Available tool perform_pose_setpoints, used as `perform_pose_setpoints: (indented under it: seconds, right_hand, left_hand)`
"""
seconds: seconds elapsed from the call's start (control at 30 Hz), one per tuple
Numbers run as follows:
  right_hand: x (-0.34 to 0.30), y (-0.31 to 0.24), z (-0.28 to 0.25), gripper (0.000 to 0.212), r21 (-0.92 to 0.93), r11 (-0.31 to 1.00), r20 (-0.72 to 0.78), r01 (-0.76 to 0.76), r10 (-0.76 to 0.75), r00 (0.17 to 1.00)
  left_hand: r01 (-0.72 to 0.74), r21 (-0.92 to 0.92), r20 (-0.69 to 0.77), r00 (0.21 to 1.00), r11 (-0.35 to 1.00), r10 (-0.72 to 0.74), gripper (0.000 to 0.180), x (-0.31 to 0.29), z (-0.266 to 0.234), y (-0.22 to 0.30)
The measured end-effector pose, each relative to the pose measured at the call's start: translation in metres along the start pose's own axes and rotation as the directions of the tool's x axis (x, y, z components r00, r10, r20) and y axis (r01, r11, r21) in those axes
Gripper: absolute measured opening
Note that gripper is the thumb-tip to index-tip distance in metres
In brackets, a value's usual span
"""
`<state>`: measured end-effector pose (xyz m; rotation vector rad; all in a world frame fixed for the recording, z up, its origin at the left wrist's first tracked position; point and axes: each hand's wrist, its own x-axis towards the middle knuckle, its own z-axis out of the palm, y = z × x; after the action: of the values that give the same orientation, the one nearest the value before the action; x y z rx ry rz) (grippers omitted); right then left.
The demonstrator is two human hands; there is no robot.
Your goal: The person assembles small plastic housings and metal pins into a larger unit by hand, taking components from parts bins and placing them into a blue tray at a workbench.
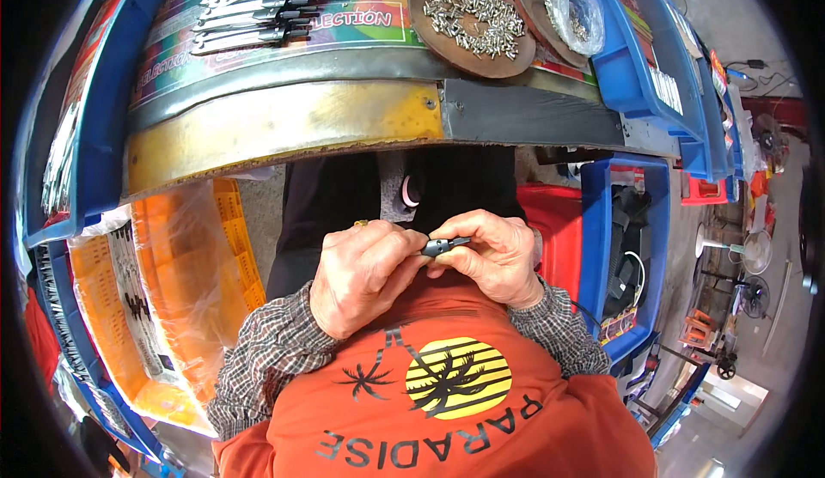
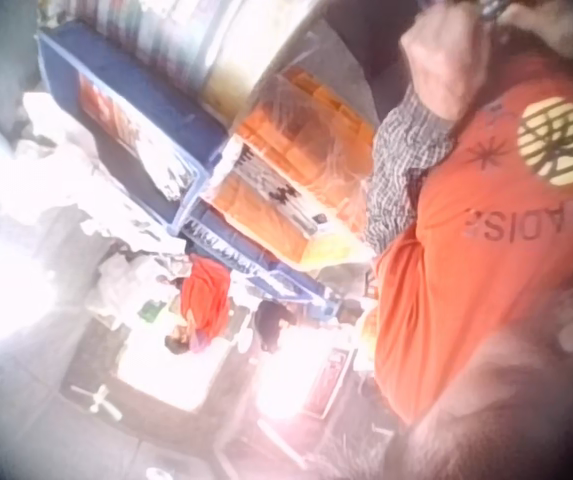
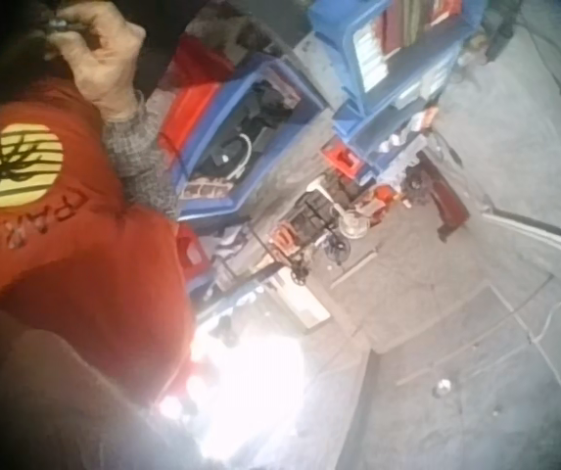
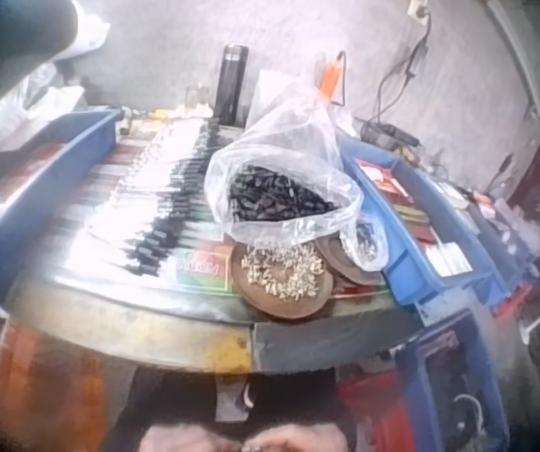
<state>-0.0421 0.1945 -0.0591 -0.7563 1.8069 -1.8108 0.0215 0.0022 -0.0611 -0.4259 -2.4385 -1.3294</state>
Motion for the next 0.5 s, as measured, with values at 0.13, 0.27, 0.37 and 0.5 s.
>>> perform_pose_setpoints:
  seconds: [0.13, 0.27, 0.37, 0.5]
  right_hand:
    - [-0.001, -0.001, 0.003, 0.016, -0.013, 1.0, -0.017, 0.001, -0.001, 1.0]
    - [-0.003, 0.003, 0.004, 0.016, -0.145, 0.989, -0.055, 0.041, -0.049, 0.997]
    - [-0.002, 0.003, 0.002, 0.016, -0.132, 0.989, -0.048, 0.072, -0.079, 0.996]
    - [0.001, 0.001, 0.0, 0.016, -0.107, 0.992, -0.05, 0.07, -0.076, 0.996]
  left_hand:
    - [0.018, 0.01, -0.029, 0.999, 1.0, -0.018, 0.024, -0.002, 0.004, 0.002]
    - [0.02, 0.048, -0.1, 0.995, 0.999, -0.015, 0.025, -0.005, 0.012, 0.002]
    - [0.004, 0.051, -0.1, 0.995, 0.999, 0.001, 0.026, -0.003, 0.01, 0.002]
    - [-0.014, 0.079, -0.072, 0.997, 0.997, 0.019, 0.028, 0.003, 0.006, 0.004]
